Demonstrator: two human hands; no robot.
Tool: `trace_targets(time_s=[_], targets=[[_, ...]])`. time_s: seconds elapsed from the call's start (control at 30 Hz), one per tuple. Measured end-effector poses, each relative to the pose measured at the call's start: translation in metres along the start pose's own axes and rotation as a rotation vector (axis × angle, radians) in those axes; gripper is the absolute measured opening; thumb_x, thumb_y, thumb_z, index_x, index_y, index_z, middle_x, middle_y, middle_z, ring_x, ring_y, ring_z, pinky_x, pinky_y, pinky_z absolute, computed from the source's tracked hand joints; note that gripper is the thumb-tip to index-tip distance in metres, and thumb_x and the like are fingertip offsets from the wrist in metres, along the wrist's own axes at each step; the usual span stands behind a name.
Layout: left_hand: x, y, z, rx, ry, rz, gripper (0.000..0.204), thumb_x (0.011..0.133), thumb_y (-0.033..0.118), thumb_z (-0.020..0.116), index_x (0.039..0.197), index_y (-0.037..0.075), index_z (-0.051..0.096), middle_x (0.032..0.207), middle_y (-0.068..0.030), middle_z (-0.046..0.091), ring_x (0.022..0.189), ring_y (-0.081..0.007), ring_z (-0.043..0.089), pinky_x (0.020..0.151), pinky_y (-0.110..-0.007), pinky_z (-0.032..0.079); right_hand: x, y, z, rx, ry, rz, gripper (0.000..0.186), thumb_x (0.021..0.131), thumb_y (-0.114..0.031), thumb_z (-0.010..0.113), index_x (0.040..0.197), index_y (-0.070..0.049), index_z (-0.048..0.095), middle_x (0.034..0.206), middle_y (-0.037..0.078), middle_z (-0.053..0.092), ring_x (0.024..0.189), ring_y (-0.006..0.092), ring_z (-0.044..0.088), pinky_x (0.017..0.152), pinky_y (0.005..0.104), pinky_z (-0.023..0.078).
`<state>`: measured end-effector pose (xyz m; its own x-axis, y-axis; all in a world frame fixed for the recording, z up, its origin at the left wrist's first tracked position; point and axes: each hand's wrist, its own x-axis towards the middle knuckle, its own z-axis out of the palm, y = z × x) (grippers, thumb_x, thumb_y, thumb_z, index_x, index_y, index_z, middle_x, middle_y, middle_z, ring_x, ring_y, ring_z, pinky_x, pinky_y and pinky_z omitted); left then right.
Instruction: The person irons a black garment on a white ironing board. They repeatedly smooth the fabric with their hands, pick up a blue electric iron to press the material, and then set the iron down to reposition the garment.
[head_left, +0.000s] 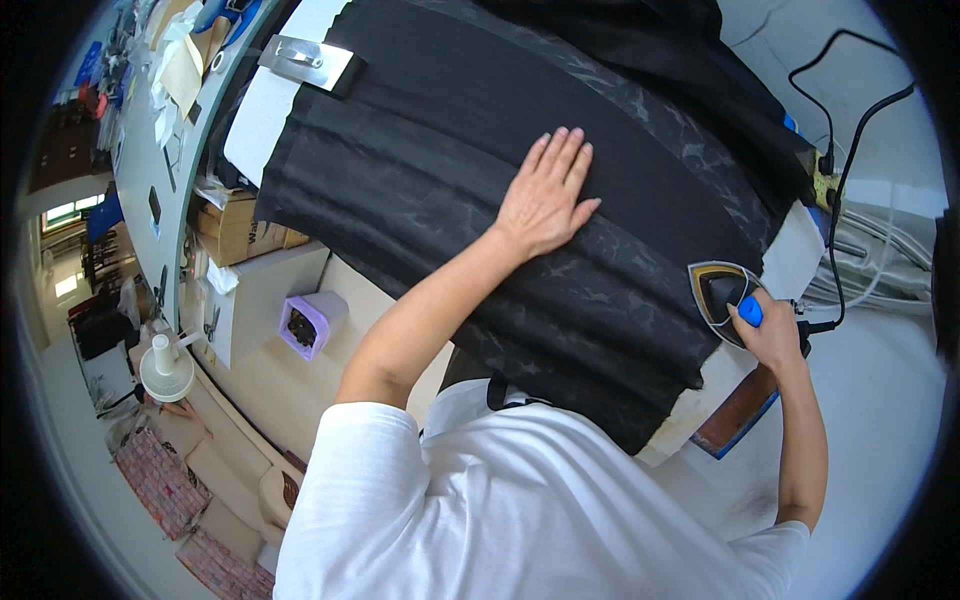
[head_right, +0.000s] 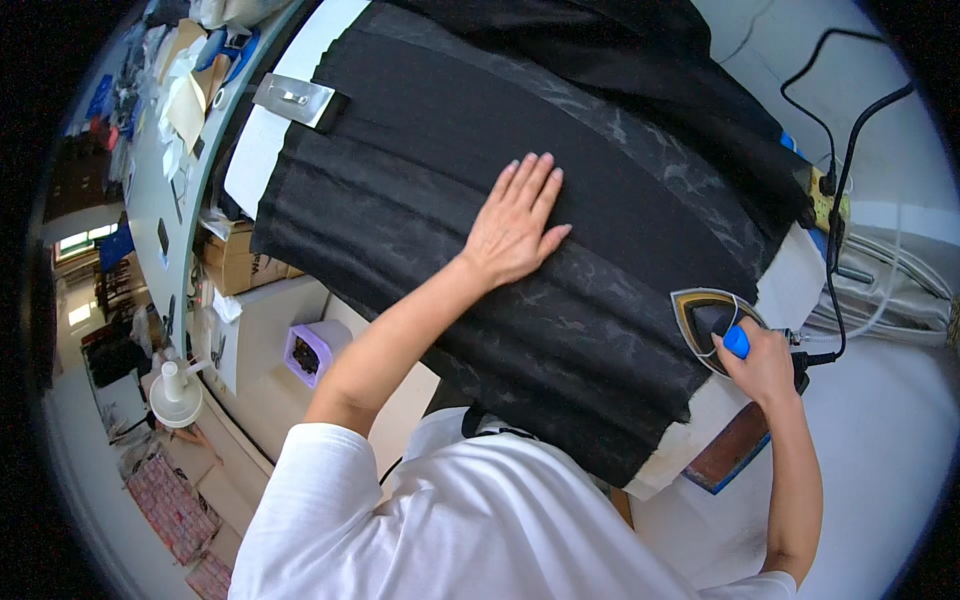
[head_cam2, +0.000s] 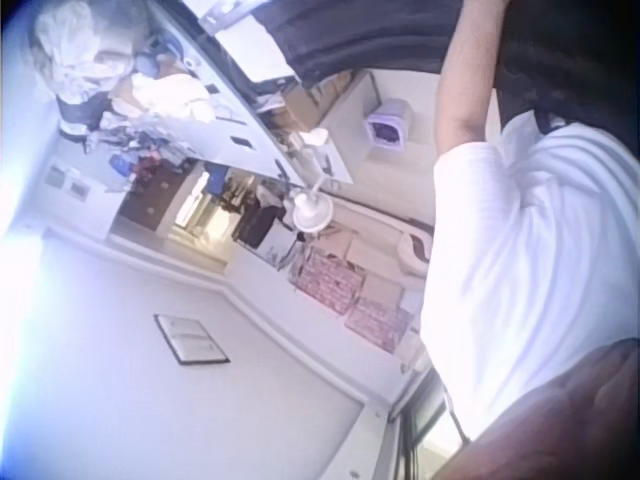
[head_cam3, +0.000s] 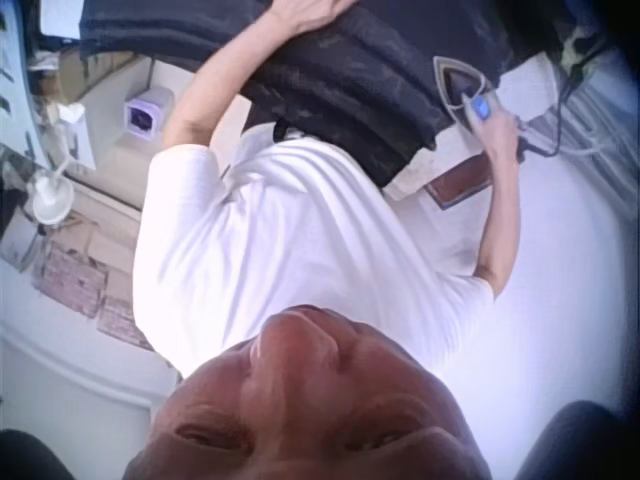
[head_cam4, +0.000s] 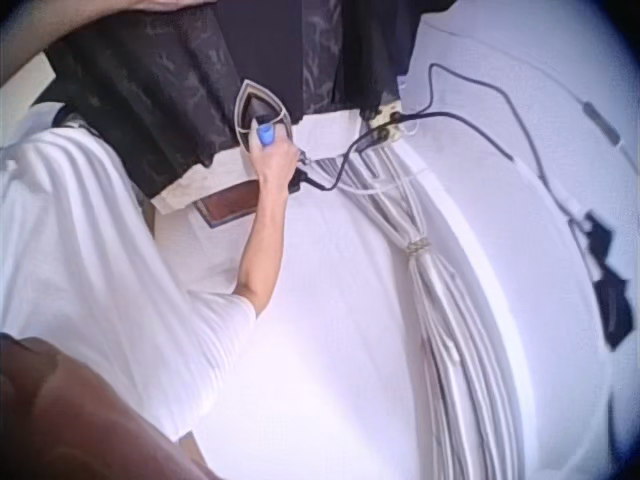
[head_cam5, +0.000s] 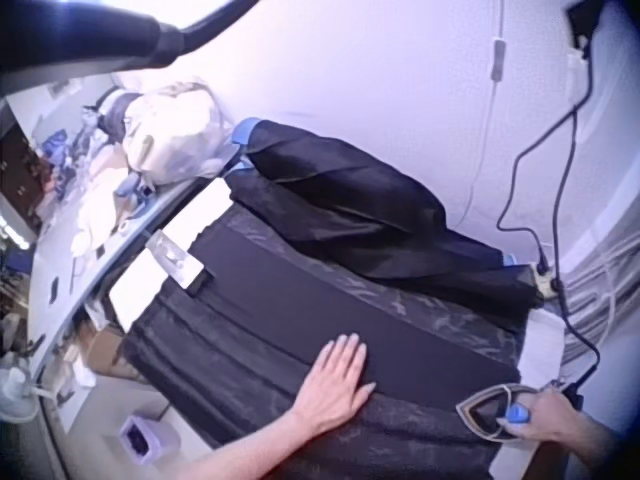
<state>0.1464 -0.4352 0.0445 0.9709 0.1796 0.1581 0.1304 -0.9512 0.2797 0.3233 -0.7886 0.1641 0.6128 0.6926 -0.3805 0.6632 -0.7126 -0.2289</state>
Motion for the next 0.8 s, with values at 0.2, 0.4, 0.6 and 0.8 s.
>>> trace_targets(time_s=[0.2, 0.4, 0.6, 0.8], targets=[[-0.011, -0.088, -0.011, 0.123, -0.035, -0.064, 0.08, 0.105, 0.054, 0.049, 0.16, -0.003, 0.037, 0.168, -0.0236, 0.033, 0.158, -0.0372, 0.028, 0.131, -0.048, 0.017, 0.049, -0.092, 0.003, 0.026, 0.01, -0.125, 0.037, 0.09, -0.034, 0.079, 0.086, 0.001, 0.067, 0.073, 0.025, 0.069, 0.07, 0.0427, 0.071, 0.066, 0.046, 0.057], [-0.029, -0.198, -0.036, 0.259, -0.022, -0.192, 0.08, 0.106, 0.051, 0.047, 0.161, -0.006, 0.033, 0.17, -0.0255, 0.028, 0.16, -0.0372, 0.023, 0.131, -0.048, 0.015, 0.107, -0.197, 0.0, 0.119, 0.011, -0.158, 0.037, 0.091, -0.034, 0.078, 0.088, 0.001, 0.069, 0.078, 0.026, 0.071, 0.072, 0.0397, 0.072, 0.069, 0.0446, 0.058], [-0.045, -0.261, -0.052, 0.271, -0.005, -0.219, 0.079, 0.107, 0.049, 0.048, 0.161, -0.006, 0.031, 0.169, -0.0248, 0.029, 0.16, -0.0364, 0.022, 0.131, -0.047, 0.015, 0.134, -0.225, -0.003, 0.106, -0.137, -0.108, 0.04, 0.092, -0.039, 0.077, 0.092, 0.0, 0.071, 0.082, 0.024, 0.073, 0.074, 0.0377, 0.074, 0.073, 0.0445, 0.059], [-0.043, -0.259, -0.055, 0.238, -0.013, -0.247, 0.081, 0.105, 0.05, 0.05, 0.161, -0.006, 0.031, 0.169, -0.025, 0.029, 0.16, -0.0367, 0.022, 0.132, -0.047, 0.014, 0.131, -0.225, -0.004, 0.107, -0.153, -0.001, 0.042, 0.093, -0.042, 0.076, 0.093, 0.0, 0.071, 0.083, 0.023, 0.073, 0.074, 0.0369, 0.074, 0.074, 0.0428, 0.059]])
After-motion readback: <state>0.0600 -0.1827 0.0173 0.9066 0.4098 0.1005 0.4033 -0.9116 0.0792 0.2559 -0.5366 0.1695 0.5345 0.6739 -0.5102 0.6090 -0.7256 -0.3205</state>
